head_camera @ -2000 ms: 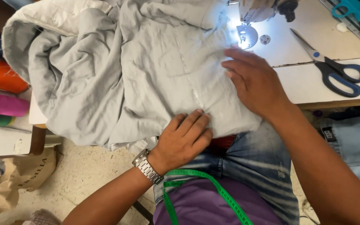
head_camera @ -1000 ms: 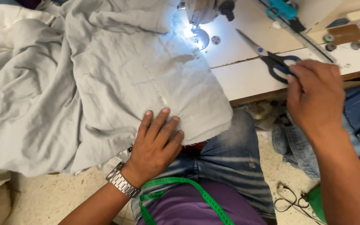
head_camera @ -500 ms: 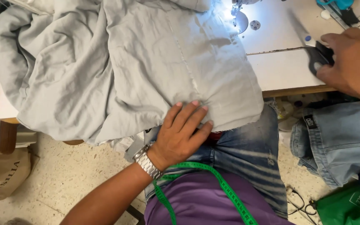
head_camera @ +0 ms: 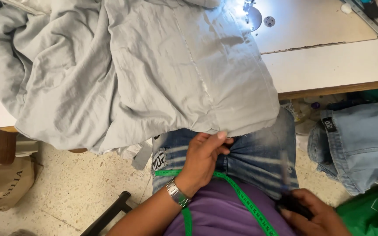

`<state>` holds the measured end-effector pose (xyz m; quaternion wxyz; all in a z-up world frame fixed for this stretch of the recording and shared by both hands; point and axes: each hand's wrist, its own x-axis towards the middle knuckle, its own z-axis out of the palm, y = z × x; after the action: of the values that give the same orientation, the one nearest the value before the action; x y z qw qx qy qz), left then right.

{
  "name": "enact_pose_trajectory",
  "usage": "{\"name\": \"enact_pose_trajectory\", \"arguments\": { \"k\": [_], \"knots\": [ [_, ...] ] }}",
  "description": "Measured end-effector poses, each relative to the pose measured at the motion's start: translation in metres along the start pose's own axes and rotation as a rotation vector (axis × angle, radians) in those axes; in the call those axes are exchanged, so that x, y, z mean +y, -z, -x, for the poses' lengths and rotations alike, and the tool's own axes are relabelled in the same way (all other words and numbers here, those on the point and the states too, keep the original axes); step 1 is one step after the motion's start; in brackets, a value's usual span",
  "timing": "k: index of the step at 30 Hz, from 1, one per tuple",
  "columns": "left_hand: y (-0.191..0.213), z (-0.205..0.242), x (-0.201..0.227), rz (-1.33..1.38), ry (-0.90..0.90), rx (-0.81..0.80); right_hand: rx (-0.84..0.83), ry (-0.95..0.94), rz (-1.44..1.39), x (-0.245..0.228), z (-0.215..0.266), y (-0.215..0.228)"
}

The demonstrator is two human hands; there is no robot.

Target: Measuring a piece of grey fabric with a tape measure and then cutting it with scissors on a sewing table.

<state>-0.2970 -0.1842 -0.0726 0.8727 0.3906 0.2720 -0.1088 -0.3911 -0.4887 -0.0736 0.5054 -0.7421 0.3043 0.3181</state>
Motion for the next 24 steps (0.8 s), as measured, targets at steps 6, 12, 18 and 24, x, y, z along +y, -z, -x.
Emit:
{"name": "enact_pose_trajectory", "arguments": {
  "k": [6,12,18,24],
  "knots": [
    [-0.012,-0.002,0.0,-0.042,-0.021,-0.058,-0.666,-0.114,-0.388,0.105,-0.073,0.072],
    [-0.016,0.006,0.004,-0.109,0.033,-0.085,-1.225,0.086,-0.714,0.038,-0.037,0.055],
    [-0.024,0.009,0.014,-0.142,0.097,-0.031,-0.195,-0.259,0.205,-0.079,0.013,-0.004],
    [-0.029,0.013,0.013,-0.242,0.031,-0.016,-0.274,0.081,0.256,-0.071,-0.018,-0.05]
  ]
}}
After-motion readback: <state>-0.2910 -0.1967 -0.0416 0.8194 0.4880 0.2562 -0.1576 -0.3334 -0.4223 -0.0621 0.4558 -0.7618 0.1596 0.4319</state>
